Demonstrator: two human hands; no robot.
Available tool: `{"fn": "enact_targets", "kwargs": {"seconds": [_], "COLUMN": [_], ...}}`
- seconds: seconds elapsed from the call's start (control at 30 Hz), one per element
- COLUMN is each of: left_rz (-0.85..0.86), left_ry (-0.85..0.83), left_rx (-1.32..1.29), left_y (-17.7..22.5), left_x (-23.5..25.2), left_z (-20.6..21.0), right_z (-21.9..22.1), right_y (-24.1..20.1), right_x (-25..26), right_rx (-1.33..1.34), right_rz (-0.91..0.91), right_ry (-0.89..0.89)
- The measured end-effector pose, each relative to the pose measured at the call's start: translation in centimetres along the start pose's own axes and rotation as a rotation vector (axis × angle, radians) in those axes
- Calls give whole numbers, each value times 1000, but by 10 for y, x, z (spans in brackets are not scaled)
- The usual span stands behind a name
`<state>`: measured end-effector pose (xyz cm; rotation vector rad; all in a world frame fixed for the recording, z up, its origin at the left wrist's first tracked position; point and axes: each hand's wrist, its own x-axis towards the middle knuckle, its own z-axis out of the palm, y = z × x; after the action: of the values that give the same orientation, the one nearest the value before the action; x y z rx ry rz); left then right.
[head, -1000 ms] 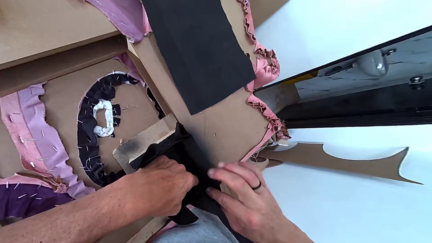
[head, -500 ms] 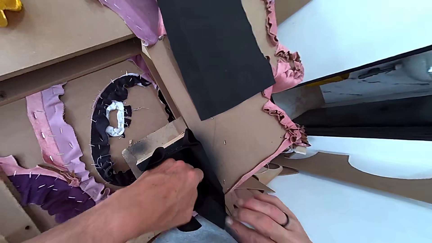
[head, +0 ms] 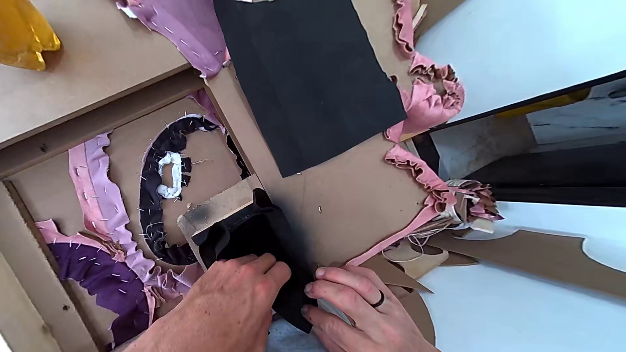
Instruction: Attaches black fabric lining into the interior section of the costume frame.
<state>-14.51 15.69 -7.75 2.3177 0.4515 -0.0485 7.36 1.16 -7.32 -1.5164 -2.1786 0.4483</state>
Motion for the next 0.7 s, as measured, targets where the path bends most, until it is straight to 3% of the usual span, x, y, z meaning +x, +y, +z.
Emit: {"fn": "enact_targets", "kwargs": {"seconds": [0.33,0.47,0.7], "left_rz": [36,152,137], "left_ry": [28,-42,220], "left_rx": [10,80,156], "left_y": [-13,-14,-10], "left_x": [-1,8,8], "left_z": [0,0,15], "right_z": [6,9,11], "right_y": [-6,-13,-19], "right_x": [-7,-5,-3], "right_rx": [-47,-73,-83], "right_rz": [50,97,110], "right_ry": [58,86,145]}}
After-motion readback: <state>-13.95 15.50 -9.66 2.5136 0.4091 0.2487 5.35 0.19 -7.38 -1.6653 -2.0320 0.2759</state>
